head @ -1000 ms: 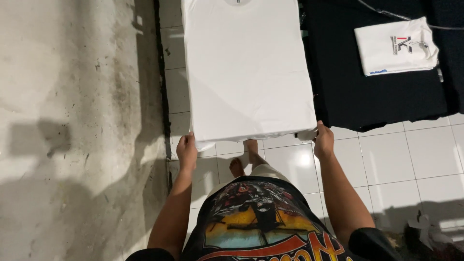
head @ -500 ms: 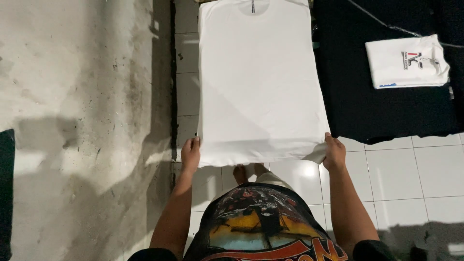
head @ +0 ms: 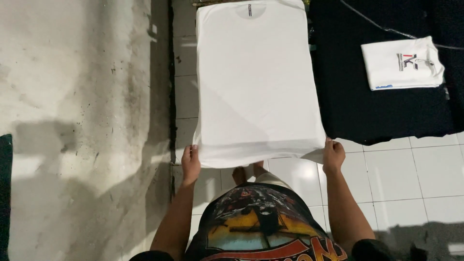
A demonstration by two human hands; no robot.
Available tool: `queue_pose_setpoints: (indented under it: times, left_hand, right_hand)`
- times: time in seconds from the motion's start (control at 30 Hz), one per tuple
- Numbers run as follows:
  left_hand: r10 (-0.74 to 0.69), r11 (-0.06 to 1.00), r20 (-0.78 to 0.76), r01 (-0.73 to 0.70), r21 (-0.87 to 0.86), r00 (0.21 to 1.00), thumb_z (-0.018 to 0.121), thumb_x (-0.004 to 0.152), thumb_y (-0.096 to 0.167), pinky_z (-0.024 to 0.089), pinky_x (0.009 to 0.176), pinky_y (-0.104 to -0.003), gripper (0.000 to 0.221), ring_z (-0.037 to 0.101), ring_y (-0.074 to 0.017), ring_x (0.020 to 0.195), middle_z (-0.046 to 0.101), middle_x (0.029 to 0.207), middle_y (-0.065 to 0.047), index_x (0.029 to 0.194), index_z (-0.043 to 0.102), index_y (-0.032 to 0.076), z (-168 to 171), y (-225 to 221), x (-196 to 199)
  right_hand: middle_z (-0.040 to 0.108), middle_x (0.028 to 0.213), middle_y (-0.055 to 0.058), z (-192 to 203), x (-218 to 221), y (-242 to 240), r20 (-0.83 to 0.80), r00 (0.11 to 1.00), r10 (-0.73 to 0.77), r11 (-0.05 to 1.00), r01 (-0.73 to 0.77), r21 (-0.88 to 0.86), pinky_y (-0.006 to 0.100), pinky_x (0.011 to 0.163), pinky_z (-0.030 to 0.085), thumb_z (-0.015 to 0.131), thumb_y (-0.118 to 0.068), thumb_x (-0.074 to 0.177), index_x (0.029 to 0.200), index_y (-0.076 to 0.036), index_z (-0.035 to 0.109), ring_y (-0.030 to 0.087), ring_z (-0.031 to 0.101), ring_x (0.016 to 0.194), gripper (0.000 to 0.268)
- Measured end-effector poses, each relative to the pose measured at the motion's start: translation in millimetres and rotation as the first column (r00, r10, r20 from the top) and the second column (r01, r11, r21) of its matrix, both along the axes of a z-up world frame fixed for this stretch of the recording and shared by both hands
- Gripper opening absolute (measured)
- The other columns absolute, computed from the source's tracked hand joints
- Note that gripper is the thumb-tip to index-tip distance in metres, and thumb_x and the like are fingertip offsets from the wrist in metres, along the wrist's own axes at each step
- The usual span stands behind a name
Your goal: A person carefully smooths out and folds a white t-shirt on a flat printing platen.
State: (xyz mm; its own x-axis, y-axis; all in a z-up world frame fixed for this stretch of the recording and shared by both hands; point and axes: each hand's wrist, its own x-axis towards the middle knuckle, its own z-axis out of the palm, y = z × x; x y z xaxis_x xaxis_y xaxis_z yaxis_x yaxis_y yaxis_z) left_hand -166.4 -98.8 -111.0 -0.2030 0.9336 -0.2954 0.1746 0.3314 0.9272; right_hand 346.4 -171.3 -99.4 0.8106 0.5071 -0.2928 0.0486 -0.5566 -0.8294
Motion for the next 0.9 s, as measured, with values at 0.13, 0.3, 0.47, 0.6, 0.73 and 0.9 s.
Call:
queue_pose_setpoints:
  times: [0.13, 0.3, 0.47, 0.6, 0.73, 0.9]
  left_hand:
    - [-0.022, 1.0, -0.128, 0.019, -0.024, 0.991, 0.044, 0.114, 0.037, 0.051, 0.089, -0.052, 0.041, 0.065, -0.0373, 0.107, 0.066, 0.108, -0.023, 0.118, 0.063, 0.001, -13, -10, 4]
    - [0.08, 0.996, -0.275, -0.066, 0.059, 0.958, 0.041, 0.114, 0.042, 0.052, 0.084, -0.057, 0.047, 0.067, -0.0471, 0.104, 0.07, 0.104, -0.026, 0.11, 0.065, 0.002, -28, -9, 4]
    - [0.148, 0.987, 0.161, -0.135, -0.093, 0.976, 0.055, 0.102, 0.04, 0.048, 0.088, -0.046, 0.041, 0.058, -0.032, 0.11, 0.064, 0.114, -0.019, 0.117, 0.066, 0.003, -50, -22, 0]
    - [0.103, 0.993, 0.575, -0.117, -0.012, 0.812, 0.07, 0.069, 0.017, 0.046, 0.073, -0.032, 0.042, 0.057, -0.0201, 0.089, 0.063, 0.096, -0.007, 0.108, 0.055, 0.01, -59, -47, -6]
    - [0.132, 0.987, 0.453, -0.161, 0.026, 0.882, 0.077, 0.08, 0.003, 0.047, 0.083, -0.033, 0.033, 0.051, -0.0179, 0.094, 0.045, 0.096, 0.0, 0.104, 0.055, 0.004, -18, -64, 2]
    - [0.28, 0.949, 0.101, -0.291, 0.123, 0.955, 0.07, 0.088, 0.003, 0.047, 0.072, -0.033, 0.014, 0.052, -0.0141, 0.081, 0.052, 0.087, -0.002, 0.094, 0.057, 0.008, -26, -70, 3]
  right_hand:
    - [0.07, 0.108, 0.021, 0, -7, 1, 0.121, 0.992, 0.044, 0.993, -0.03, -0.115, 0.05, 0.082, 0.055, 0.061, -0.037, 0.111, 0.122, -0.003, 0.066, 0.037, 0.069, 0.103, 0.036]
    - [0.069, 0.108, 0.017, -5, -19, -2, 0.322, 0.944, 0.07, 0.992, -0.032, -0.121, 0.048, 0.083, 0.054, 0.061, -0.022, 0.107, 0.122, -0.005, 0.061, 0.036, 0.069, 0.1, 0.022]
    - [0.053, 0.113, 0.017, 37, -60, -1, 0.523, 0.852, 0.011, 0.995, -0.061, 0.078, 0.045, 0.088, 0.047, 0.064, -0.003, 0.099, 0.129, 0.003, 0.049, 0.034, 0.058, 0.1, 0.033]
    - [0.049, 0.121, 0.012, 53, -83, 15, 0.879, 0.461, 0.12, 0.896, -0.432, 0.104, 0.05, 0.107, 0.034, 0.071, 0.005, 0.085, 0.127, -0.001, 0.053, 0.037, 0.048, 0.117, 0.047]
    - [0.054, 0.124, 0.019, 89, -126, 53, 0.91, 0.326, 0.258, 0.691, -0.72, 0.063, 0.052, 0.104, 0.042, 0.074, 0.001, 0.079, 0.13, 0.0, 0.056, 0.042, 0.053, 0.118, 0.055]
    - [0.057, 0.136, 0.023, 97, -162, 104, 0.791, 0.005, 0.612, 0.389, -0.873, -0.296, 0.053, 0.114, 0.039, 0.077, -0.018, 0.086, 0.141, -0.002, 0.054, 0.043, 0.051, 0.135, 0.062]
